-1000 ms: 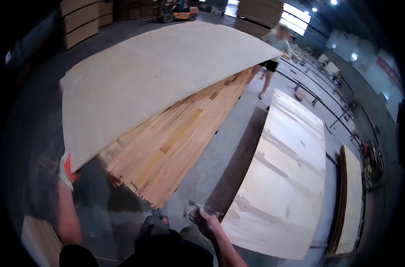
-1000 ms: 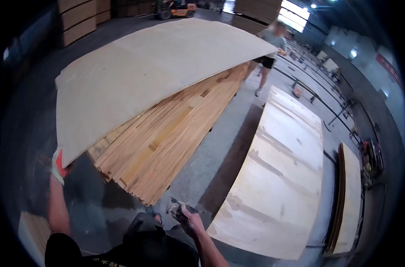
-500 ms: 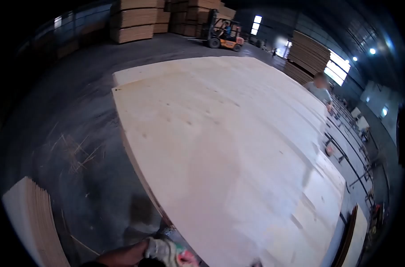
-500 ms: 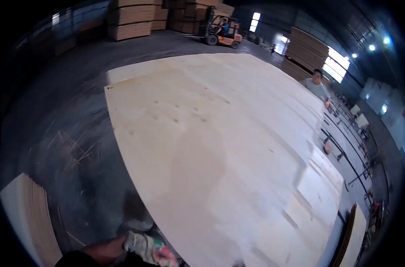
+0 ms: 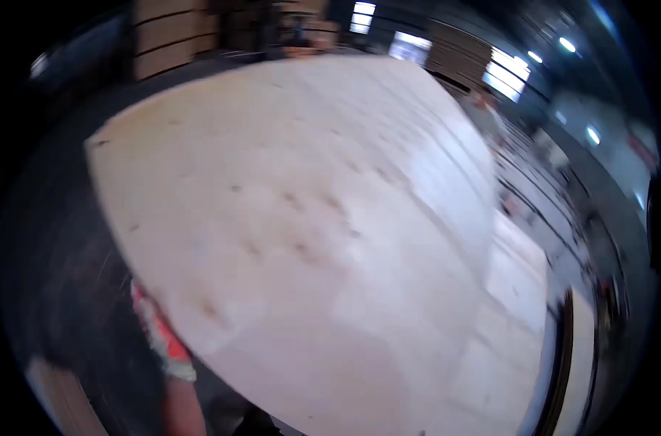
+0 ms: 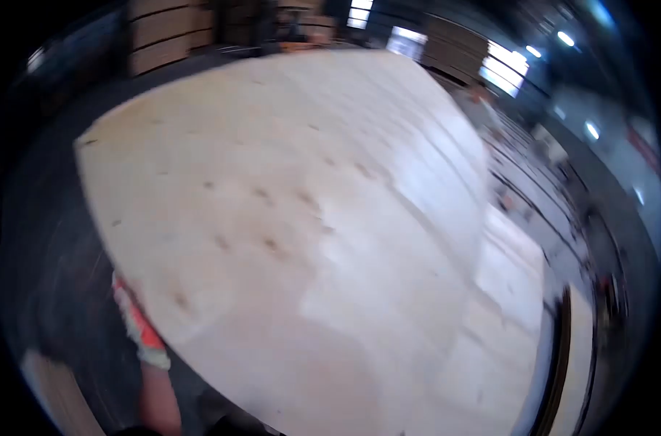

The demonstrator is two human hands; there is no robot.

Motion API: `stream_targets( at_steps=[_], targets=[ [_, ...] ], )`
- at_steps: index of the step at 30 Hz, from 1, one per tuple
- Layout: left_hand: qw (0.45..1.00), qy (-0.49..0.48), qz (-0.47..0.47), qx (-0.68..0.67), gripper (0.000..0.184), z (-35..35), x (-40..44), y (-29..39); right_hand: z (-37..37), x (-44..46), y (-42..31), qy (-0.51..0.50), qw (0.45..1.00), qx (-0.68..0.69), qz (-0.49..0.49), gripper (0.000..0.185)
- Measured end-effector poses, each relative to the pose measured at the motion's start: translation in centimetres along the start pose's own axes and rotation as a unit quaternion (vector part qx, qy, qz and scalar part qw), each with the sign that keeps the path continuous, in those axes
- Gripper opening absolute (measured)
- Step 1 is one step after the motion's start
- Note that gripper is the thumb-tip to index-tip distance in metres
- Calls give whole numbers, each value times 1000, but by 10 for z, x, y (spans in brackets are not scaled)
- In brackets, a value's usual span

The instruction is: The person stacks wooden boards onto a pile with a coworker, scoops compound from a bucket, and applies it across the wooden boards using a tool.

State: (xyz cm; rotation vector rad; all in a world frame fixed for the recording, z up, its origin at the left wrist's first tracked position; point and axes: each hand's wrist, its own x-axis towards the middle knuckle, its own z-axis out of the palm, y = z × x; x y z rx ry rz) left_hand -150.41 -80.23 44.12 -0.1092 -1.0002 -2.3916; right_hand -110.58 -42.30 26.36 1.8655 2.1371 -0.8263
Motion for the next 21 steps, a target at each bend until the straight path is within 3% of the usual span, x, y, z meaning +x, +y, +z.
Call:
stream_targets(
  at_steps=[1,4,6,8,10,12,14,18,19,21],
  targets=[
    [999,-33,-23,-14,51,22,-6,-6,29,10,12,-9,1000,13,14,51],
    [978,-155,-9,139,53,90,-44,-25,112,38,45,-58,997,51,18,48],
    [947,-257,22,192,55,150,-83,-38,192,77,60,-25,991,83,-101,49],
    [901,-372,53,216,56,216,-156,-50,250,130,56,-146,982,86,-79,50],
    [858,-462,84,210,58,267,-221,-54,211,122,34,-63,958,281,7,51],
    [809,-548,109,183,59,301,-277,-54,276,151,30,-128,951,276,-56,54],
    [760,-622,127,139,61,348,-353,-51,252,161,30,-153,933,316,-84,56],
    [667,-732,137,17,64,408,-523,-38,230,198,65,-55,925,354,-128,58],
    [646,-750,138,-12,65,419,-559,-31,220,212,69,-47,924,364,-106,58],
    [607,-781,129,-64,66,438,-635,-21,202,248,108,-102,866,489,35,54]
  ],
)
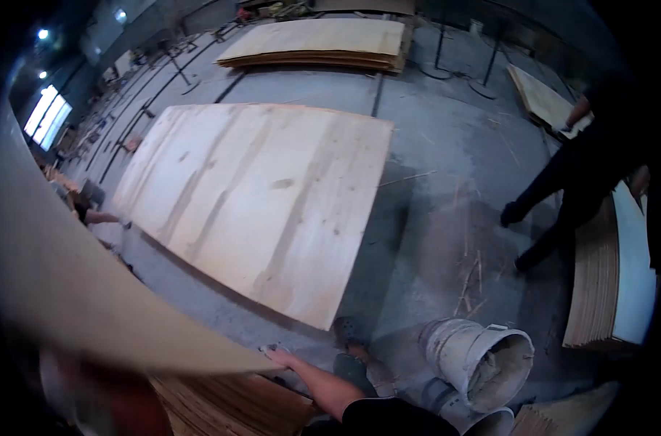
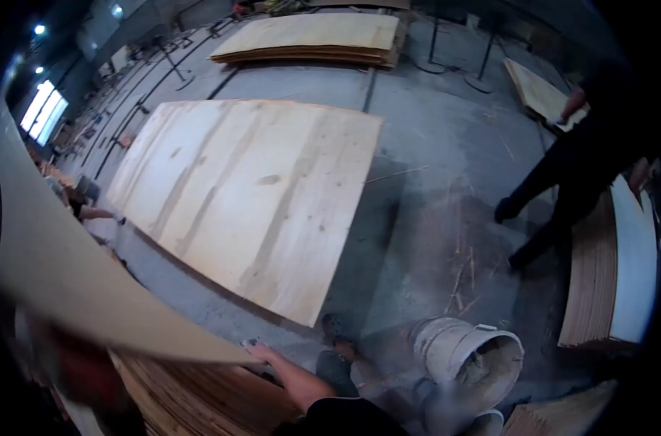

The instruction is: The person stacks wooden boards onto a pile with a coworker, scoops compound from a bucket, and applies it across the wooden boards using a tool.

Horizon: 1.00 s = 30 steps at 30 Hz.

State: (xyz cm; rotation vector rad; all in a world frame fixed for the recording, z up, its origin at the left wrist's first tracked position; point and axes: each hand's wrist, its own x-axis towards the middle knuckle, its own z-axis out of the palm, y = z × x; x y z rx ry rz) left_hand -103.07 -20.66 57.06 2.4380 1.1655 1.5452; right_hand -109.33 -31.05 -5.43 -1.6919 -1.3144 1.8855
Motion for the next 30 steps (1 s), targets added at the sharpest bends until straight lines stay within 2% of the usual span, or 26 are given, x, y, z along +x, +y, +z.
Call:
stream_targets(
  at_steps=[1,2,3,4,7,12,16,19,23,25,26,27,28,29,30],
  targets=[
    [999,-24,9,-18,67,29,16,3,-36,-8,-7,7,1000,6,11,54],
    [998,-43,25,-36,68,55,31,6,-86,-27,-24,-83,987,133,32,56],
    [996,-64,29,-49,68,78,41,6,-119,-37,-33,-170,950,258,49,58],
    [994,-88,31,-58,69,98,44,4,-138,-36,-33,-186,929,316,50,58],
    [984,-172,-2,-55,71,126,27,-17,-151,-24,-11,-82,931,351,67,58],
    [945,-296,-140,21,67,117,-53,-76,-124,13,52,107,933,311,146,60],
    [935,-315,-161,25,60,100,-69,-83,-98,19,78,190,922,276,194,61],
    [942,-307,-139,5,55,77,-78,-77,-81,1,87,233,915,252,214,62],
    [951,-269,-136,-64,51,39,-119,-65,-55,-57,112,288,892,238,255,65],
    [943,-243,-192,-126,49,33,-161,-70,-41,-91,136,311,878,232,281,66],
    [924,-237,-249,-170,48,42,-192,-76,-35,-106,154,330,873,218,285,67],
    [901,-225,-305,-212,47,50,-222,-82,-71,-158,108,362,898,53,245,72],
    [856,-210,-383,-277,44,67,-267,-82,-95,-240,62,376,831,312,265,79],
    [801,-188,-458,-336,42,81,-308,-73,-97,-258,91,443,810,300,240,79],
    [805,-244,-425,-335,40,88,-330,-51,-99,-279,115,505,788,280,213,80]
  ],
)
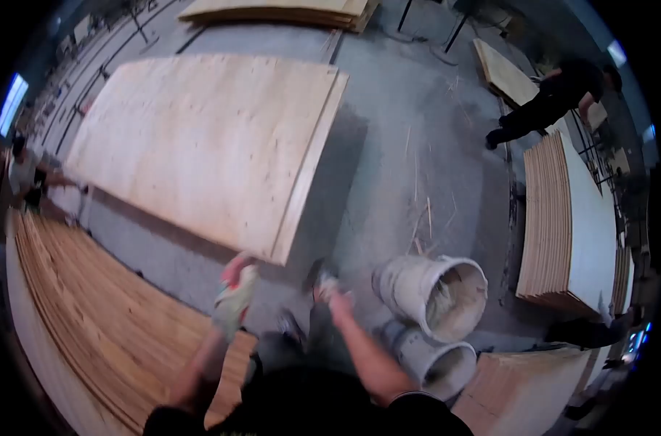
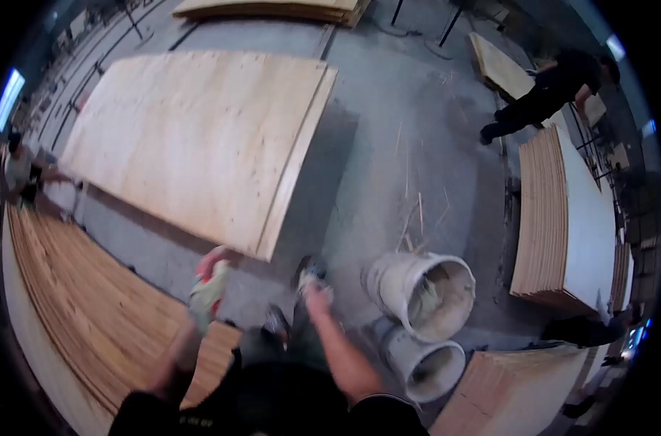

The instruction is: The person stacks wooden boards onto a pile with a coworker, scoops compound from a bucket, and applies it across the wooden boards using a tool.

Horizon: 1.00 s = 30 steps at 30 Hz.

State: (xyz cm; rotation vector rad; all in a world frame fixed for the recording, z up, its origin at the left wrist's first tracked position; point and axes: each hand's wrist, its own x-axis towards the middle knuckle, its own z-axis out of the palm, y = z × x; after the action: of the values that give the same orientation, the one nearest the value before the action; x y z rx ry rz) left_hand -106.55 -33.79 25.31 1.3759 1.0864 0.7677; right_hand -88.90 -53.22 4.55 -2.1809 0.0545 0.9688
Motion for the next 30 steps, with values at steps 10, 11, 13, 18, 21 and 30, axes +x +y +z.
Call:
stream_targets(
  at_steps=[10,11,13,18,21,30],
  targets=[
    [890,-434,-137,39,43,243,-132,-17,-371,2,19,272,958,-81,-33,57],
    [883,-445,-144,31,43,265,-142,-26,-384,9,13,263,958,-106,-50,62],
    [852,-355,-367,-113,46,306,-156,-43,-385,69,42,263,939,-205,-84,56],
    [714,-185,-584,-338,21,373,-166,-93,-348,169,72,211,952,-96,-197,42],
    [691,-156,-563,-426,14,378,-176,-113,-304,170,93,55,935,-310,-165,40],
    [855,-125,-410,-292,34,322,-215,-52,-390,88,96,-193,868,-112,-444,41]
  ],
)
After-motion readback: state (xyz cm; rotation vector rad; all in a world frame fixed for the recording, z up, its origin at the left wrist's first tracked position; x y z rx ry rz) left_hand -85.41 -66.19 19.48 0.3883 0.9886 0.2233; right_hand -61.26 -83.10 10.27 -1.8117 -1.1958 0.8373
